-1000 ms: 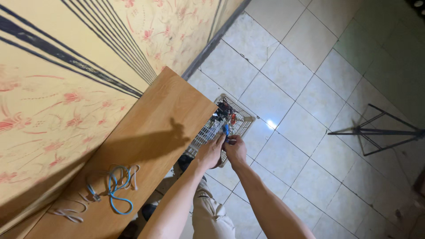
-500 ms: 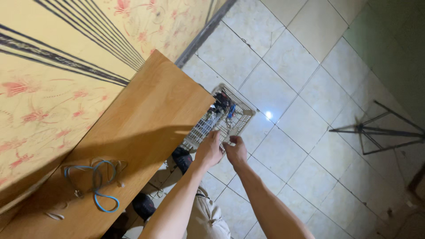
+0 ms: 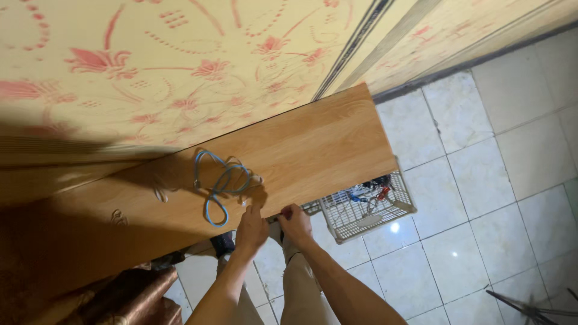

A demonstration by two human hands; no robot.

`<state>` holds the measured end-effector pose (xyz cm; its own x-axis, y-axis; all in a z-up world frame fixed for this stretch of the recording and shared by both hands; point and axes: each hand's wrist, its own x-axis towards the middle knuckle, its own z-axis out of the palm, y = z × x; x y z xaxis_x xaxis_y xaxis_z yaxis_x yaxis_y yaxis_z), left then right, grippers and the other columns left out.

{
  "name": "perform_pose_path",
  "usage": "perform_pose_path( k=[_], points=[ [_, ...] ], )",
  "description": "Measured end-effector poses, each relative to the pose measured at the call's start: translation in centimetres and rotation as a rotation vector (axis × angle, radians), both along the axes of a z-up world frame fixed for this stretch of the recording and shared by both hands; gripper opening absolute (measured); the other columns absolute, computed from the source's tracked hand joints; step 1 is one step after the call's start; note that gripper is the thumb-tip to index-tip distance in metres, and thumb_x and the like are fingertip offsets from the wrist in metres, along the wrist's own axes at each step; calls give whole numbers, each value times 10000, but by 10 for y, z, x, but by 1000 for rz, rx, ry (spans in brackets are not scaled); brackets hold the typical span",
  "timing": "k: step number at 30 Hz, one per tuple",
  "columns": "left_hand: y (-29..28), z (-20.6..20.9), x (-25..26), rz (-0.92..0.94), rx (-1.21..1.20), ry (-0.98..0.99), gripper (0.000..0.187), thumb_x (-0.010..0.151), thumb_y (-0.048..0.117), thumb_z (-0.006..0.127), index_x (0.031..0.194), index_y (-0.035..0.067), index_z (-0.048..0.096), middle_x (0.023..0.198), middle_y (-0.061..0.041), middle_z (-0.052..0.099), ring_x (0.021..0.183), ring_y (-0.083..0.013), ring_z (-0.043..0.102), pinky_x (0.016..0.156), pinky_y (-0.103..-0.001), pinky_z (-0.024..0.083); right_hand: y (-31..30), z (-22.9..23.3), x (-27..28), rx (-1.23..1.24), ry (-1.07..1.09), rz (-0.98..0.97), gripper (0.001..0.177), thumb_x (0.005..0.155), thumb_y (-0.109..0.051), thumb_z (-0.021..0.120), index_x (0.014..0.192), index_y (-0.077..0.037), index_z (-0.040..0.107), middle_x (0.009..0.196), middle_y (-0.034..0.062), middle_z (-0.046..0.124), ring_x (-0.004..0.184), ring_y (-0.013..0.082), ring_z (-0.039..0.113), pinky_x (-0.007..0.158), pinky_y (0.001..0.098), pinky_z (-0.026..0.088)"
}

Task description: The person organizes various cables on a wooden table. They pick up tangled white and blue cables, untangle them, and coil them neatly before placing them into a plastic basket on the floor.

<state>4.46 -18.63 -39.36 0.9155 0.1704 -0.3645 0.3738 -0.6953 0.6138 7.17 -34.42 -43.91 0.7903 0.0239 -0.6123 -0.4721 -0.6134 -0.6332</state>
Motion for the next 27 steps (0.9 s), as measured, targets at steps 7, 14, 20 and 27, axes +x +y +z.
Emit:
perform_pose_path(
  k=[7, 14, 20, 27],
  points=[
    [69, -11, -26, 179, 56, 8, 407, 851, 38, 623, 1253, 28, 566, 1206, -213, 604, 1112, -413, 590, 945, -493, 489, 96, 12, 26, -7, -344, 336, 169, 817, -187, 753, 937, -78, 707, 979, 104, 711, 945, 307, 687, 811, 433, 546],
    [126, -11, -25, 280, 89, 30, 416, 857, 41, 626, 1267, 42, 554, 1242, -197, 574, 1104, -407, 590, 917, -495, 496, 176, 30, 44, -49, -607, 568, 200, 807, -146, 751, 993, -92, 703, 1024, 91, 677, 1015, 336, 622, 844, 479, 510],
    [170, -21, 5, 379, 78, -138, 329, 885, 60, 633, 1208, 53, 569, 1227, -208, 587, 1104, -417, 599, 899, -494, 513, 222, 7, 42, -84, -587, 591, 121, 855, -186, 758, 947, -121, 713, 987, 92, 675, 997, 330, 630, 860, 472, 516],
    [192, -75, 45, 483, 76, -21, 191, 983, 95, 594, 1138, -2, 540, 1108, -265, 636, 1012, -464, 644, 828, -542, 528, 227, 8, 25, -24, -515, 514, 112, 842, -143, 734, 951, -123, 714, 1013, 102, 676, 1003, 348, 642, 832, 484, 527]
  ],
)
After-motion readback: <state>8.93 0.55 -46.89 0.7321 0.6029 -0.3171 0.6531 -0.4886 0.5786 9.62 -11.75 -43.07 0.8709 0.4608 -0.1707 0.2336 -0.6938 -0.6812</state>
